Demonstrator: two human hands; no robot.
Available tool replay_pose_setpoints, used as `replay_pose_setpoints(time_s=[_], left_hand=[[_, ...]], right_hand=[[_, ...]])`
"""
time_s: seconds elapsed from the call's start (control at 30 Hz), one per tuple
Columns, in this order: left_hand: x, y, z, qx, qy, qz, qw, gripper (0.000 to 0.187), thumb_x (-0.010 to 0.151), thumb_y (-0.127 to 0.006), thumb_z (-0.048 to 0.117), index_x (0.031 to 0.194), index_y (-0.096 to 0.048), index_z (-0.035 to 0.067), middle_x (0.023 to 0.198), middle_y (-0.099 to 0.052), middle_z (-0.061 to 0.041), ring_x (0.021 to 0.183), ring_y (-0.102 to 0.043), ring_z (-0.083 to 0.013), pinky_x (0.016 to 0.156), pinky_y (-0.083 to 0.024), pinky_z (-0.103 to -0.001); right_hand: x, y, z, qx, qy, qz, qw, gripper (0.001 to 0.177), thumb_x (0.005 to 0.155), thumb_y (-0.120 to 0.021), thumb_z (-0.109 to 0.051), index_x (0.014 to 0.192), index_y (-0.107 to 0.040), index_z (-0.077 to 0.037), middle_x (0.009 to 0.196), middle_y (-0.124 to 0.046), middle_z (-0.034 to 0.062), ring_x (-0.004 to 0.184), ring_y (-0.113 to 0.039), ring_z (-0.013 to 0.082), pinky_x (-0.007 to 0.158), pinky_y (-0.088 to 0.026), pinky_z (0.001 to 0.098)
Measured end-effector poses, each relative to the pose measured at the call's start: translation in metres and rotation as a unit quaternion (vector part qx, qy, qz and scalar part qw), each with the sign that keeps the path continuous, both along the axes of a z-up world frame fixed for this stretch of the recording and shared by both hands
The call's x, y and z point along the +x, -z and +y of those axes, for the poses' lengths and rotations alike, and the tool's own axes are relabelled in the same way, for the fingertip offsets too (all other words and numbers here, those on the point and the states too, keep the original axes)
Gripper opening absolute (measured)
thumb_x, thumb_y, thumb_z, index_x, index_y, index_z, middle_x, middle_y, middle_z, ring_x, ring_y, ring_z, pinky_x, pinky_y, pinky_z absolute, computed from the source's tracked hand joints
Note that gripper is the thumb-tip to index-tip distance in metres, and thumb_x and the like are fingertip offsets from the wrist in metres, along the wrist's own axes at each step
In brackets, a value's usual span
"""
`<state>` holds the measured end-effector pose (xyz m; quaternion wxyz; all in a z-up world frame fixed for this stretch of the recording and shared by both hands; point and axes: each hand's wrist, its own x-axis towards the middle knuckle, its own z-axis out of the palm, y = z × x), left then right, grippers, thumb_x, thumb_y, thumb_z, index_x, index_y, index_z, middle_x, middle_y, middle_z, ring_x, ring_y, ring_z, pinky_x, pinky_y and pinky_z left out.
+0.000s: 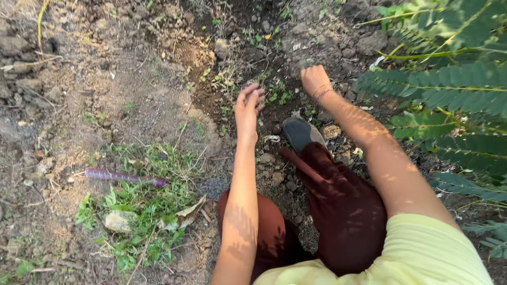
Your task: The person kneels in a garden and pulls weeds from the soil by hand. They gather the uprooted weeds into a pile and continue clearing the area around nearby plants.
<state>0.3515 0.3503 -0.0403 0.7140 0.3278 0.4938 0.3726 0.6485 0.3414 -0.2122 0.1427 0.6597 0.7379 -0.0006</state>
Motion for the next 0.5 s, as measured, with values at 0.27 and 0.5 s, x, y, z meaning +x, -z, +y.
replay_pose_setpoints(time_s=[0.27, 0.5], left_hand=[[-0.016, -0.002, 0.013, -0.014, -0.022, -0.03, 0.999, 0.033, 0.104, -0.057, 0.023, 0.132, -0.063, 0.009, 0.122, -0.072, -0.006, 0.108, -0.068, -0.015, 0.09, -0.054, -0.03], [-0.021, -0.003, 0.013, -0.01, -0.033, -0.032, 0.999, 0.033, 0.104, -0.058, 0.025, 0.131, -0.065, 0.008, 0.12, -0.073, -0.006, 0.105, -0.069, -0.0146, 0.089, -0.055, -0.031]], right_hand=[[-0.051, -0.057, 0.027, -0.001, 0.139, 0.254, 0.957, 0.034, 0.11, -0.048, -0.028, 0.105, -0.065, 0.001, 0.093, -0.07, 0.0272, 0.089, -0.068, 0.0469, 0.081, -0.055, 0.0557], [-0.073, 0.0, 0.035, -0.098, 0.053, 0.107, 0.988, 0.02, 0.098, -0.052, -0.016, 0.102, -0.067, -0.003, 0.098, -0.072, 0.0247, 0.095, -0.072, 0.0415, 0.08, -0.059, 0.0525]])
